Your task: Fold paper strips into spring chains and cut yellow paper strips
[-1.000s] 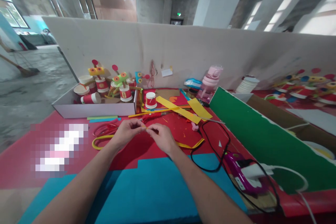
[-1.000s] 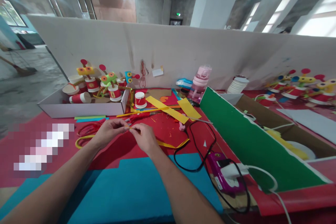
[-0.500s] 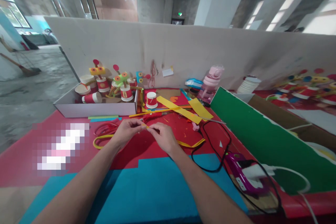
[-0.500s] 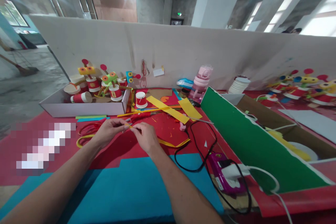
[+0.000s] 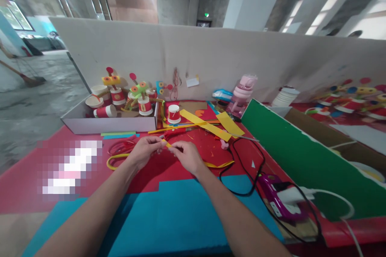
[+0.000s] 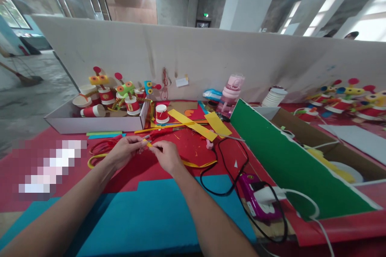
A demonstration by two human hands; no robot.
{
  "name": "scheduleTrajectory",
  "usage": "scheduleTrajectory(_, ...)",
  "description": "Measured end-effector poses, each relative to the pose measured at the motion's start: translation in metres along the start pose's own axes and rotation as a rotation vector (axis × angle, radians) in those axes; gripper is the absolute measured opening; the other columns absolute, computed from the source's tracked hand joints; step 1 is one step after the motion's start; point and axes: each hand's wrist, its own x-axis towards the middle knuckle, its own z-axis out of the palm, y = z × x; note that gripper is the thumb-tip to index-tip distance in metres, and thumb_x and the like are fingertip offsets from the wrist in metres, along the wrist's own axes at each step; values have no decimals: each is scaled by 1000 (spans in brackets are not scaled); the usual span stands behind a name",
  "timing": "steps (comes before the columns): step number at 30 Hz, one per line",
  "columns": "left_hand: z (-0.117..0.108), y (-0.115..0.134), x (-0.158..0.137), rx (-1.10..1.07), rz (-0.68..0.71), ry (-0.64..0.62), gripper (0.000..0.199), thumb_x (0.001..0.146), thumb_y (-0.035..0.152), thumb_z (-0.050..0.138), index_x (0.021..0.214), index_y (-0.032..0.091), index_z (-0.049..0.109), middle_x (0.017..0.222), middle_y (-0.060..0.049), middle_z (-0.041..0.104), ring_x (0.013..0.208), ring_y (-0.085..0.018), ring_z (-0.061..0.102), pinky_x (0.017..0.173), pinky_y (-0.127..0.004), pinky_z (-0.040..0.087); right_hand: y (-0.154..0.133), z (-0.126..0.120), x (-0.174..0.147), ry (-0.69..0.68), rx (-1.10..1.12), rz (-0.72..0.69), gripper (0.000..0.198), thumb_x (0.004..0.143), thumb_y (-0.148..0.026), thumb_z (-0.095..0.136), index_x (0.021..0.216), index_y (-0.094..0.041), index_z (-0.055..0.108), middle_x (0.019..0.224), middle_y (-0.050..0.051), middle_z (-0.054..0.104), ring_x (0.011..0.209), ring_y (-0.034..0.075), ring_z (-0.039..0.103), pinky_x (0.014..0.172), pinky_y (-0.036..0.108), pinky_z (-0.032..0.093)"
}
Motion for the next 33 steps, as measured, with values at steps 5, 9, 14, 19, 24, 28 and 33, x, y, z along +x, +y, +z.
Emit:
scheduleTrajectory(5, 3, -8, 1, 81, 74, -18, 20, 63, 32, 78, 66, 14, 69, 57, 1, 59, 53, -8, 47, 55, -22, 36, 0, 0, 1, -9, -5, 44, 19, 85, -28, 58, 80, -17, 73, 69, 1, 68, 62, 12, 56, 58, 21, 37)
scheduleTrajectory(9, 6, -14, 5, 85, 98, 24, 19, 64, 31, 77, 66, 15, 68, 56, 1, 58, 53, -9, 48, 55, -22, 36, 4, 1, 4, 9, -93, 4, 17, 86, -27, 60, 80, -18, 74, 75, 2, 71, 66, 12, 57, 60, 22, 36)
scheduleTrajectory(14, 7, -15, 8, 75, 103, 83, 20, 64, 30, 76, 61, 14, 64, 54, 2, 57, 52, -8, 46, 53, -21, 34, 12, 0, 8, 3, -147, -18, 19, 86, -26, 60, 75, -17, 73, 72, 1, 70, 64, 12, 55, 59, 22, 34)
scheduleTrajectory(19, 3, -13, 9, 56, 89, 152, 23, 62, 32, 76, 60, 14, 62, 52, 2, 56, 48, -8, 45, 50, -21, 32, 17, -1, 11, -33, -159, 4, 20, 85, -26, 60, 70, -18, 71, 65, 0, 67, 63, 12, 55, 58, 23, 33)
scheduleTrajectory(24, 3, -12, 8, 53, 111, 143, 23, 62, 32, 76, 59, 15, 62, 51, 2, 56, 49, -8, 46, 51, -22, 33, 18, -1, 11, -57, -134, 17, 20, 85, -27, 59, 73, -18, 72, 66, 2, 68, 63, 14, 57, 59, 23, 35)
scheduleTrajectory(28, 4, -10, 8, 57, 128, 148, 22, 62, 33, 76, 62, 14, 64, 53, 2, 57, 50, -8, 47, 52, -22, 35, 18, -4, 10, -54, -136, 10, 21, 85, -29, 59, 74, -18, 72, 68, 2, 69, 63, 13, 57, 58, 23, 35)
scheduleTrajectory(33, -4, -6, 9, -24, 126, 219, 23, 59, 32, 78, 62, 14, 64, 54, 2, 57, 51, -8, 47, 53, -21, 37, 19, -9, 9, -47, -171, 18, 21, 84, -29, 60, 71, -19, 72, 66, 1, 68, 62, 13, 55, 56, 24, 33)
